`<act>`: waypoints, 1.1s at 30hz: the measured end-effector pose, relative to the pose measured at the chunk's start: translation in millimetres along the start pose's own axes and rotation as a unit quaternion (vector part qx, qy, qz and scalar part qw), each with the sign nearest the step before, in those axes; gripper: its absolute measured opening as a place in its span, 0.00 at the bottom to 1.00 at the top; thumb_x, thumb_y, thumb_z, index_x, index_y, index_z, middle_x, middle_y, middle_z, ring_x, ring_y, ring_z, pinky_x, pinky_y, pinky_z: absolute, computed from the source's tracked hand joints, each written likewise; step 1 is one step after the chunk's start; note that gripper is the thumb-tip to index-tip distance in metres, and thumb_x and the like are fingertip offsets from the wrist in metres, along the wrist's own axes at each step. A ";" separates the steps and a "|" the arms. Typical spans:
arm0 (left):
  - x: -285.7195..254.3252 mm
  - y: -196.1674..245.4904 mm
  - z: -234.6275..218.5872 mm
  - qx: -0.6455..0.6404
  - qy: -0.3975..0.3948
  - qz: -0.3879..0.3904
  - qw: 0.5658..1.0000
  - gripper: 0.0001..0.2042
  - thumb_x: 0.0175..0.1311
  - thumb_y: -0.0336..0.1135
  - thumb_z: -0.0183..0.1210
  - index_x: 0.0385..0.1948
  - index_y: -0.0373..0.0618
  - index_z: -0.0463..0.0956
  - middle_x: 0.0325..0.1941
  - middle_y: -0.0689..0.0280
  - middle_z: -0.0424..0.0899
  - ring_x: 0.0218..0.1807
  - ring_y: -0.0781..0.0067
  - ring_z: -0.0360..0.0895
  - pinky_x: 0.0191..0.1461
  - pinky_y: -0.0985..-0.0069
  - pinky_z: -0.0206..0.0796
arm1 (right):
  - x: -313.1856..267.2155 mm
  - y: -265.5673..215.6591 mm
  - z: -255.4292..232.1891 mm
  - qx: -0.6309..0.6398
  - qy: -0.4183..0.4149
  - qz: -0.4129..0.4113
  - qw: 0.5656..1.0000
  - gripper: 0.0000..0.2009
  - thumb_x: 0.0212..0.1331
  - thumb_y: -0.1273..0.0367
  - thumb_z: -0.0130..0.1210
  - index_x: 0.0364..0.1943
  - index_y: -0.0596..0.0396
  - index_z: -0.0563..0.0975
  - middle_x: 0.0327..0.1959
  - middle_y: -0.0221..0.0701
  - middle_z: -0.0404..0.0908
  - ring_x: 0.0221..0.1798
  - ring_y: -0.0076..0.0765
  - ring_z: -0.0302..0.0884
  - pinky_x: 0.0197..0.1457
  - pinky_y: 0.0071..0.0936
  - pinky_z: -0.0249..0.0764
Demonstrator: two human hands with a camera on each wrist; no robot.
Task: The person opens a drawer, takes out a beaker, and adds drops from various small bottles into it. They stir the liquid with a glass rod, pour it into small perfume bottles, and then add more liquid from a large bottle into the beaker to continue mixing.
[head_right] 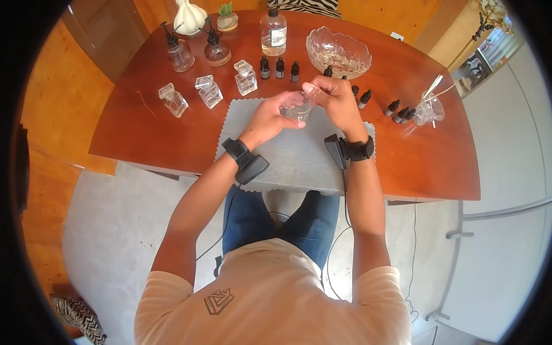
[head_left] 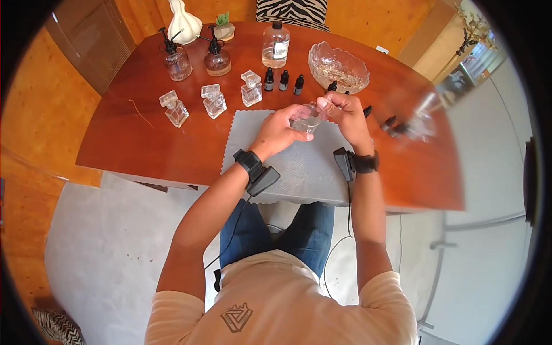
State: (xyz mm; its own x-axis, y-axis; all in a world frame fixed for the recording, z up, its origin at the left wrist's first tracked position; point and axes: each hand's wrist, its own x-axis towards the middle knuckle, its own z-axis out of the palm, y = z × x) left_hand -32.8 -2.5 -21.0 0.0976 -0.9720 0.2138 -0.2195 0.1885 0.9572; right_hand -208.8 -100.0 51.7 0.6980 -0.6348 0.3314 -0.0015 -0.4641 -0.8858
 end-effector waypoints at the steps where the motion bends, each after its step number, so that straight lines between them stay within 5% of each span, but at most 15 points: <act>1: 0.1 0.2 -0.1 -0.006 -0.002 -0.003 1.000 0.32 0.51 0.26 0.75 0.62 0.39 0.76 0.60 0.62 0.85 0.63 0.68 0.79 0.70 0.68 0.67 | -0.1 2.9 2.2 0.004 0.009 -0.011 1.000 0.16 0.72 0.63 0.61 0.28 0.62 0.80 0.21 0.25 0.75 0.27 0.19 0.68 0.32 0.24 0.66; 11: 0.0 0.8 0.1 0.011 0.004 0.030 0.999 0.32 0.50 0.30 0.76 0.61 0.37 0.76 0.59 0.57 0.85 0.62 0.64 0.81 0.67 0.68 0.69 | 1.8 8.6 12.3 0.052 0.066 -0.040 0.996 0.17 0.71 0.64 0.61 0.26 0.61 0.78 0.19 0.23 0.71 0.25 0.17 0.65 0.28 0.24 0.63; 16: -1.4 12.5 1.6 -0.004 -0.006 0.007 1.000 0.30 0.51 0.25 0.75 0.60 0.37 0.76 0.58 0.59 0.85 0.61 0.66 0.81 0.68 0.69 0.69 | 1.6 7.4 6.1 -0.021 0.044 -0.068 0.997 0.20 0.69 0.62 0.62 0.23 0.64 0.75 0.16 0.31 0.69 0.22 0.23 0.60 0.26 0.33 0.59; 19: -0.8 11.5 3.3 -0.004 -0.008 0.004 1.000 0.29 0.51 0.25 0.74 0.59 0.38 0.77 0.57 0.62 0.85 0.61 0.68 0.79 0.68 0.69 0.67 | 1.5 10.9 6.3 -0.072 0.052 -0.108 0.990 0.18 0.71 0.63 0.61 0.25 0.62 0.77 0.17 0.28 0.70 0.24 0.21 0.62 0.29 0.28 0.61; 24: -0.9 13.7 5.6 0.008 -0.018 0.004 1.000 0.27 0.52 0.28 0.74 0.57 0.39 0.79 0.58 0.63 0.84 0.62 0.68 0.76 0.68 0.69 0.63 | -2.3 5.9 5.0 -0.044 0.051 -0.086 0.994 0.19 0.69 0.65 0.62 0.23 0.63 0.74 0.16 0.31 0.64 0.23 0.23 0.58 0.28 0.33 0.59; 28: 2.0 10.5 5.9 0.016 -0.010 -0.005 1.000 0.28 0.51 0.27 0.75 0.57 0.37 0.78 0.57 0.63 0.84 0.60 0.69 0.77 0.68 0.69 0.65 | -1.8 8.0 8.3 -0.069 0.093 -0.097 0.989 0.20 0.68 0.62 0.64 0.22 0.63 0.73 0.15 0.37 0.65 0.21 0.33 0.56 0.27 0.36 0.59; 31: 1.6 10.7 6.3 0.027 -0.005 -0.005 1.000 0.28 0.51 0.27 0.75 0.57 0.37 0.78 0.57 0.63 0.84 0.59 0.69 0.78 0.67 0.69 0.66 | -0.5 8.3 8.1 -0.044 0.071 -0.110 0.990 0.19 0.66 0.62 0.63 0.21 0.62 0.78 0.17 0.44 0.74 0.20 0.49 0.70 0.28 0.43 0.66; 33: 0.8 14.0 7.4 0.030 -0.005 -0.006 1.000 0.28 0.52 0.27 0.75 0.57 0.38 0.78 0.57 0.63 0.84 0.60 0.68 0.77 0.68 0.68 0.64 | -0.5 9.1 10.5 -0.067 0.104 -0.110 0.986 0.19 0.65 0.62 0.64 0.22 0.62 0.78 0.17 0.45 0.75 0.21 0.51 0.71 0.28 0.44 0.66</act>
State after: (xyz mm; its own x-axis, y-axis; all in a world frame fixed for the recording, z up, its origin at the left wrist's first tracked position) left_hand -43.0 -1.7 -8.8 0.0912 -0.9754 0.2006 -0.2755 0.1689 0.9463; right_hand -201.5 -97.5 40.1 0.5295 -0.6158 0.5834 0.0291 -0.6742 -0.7380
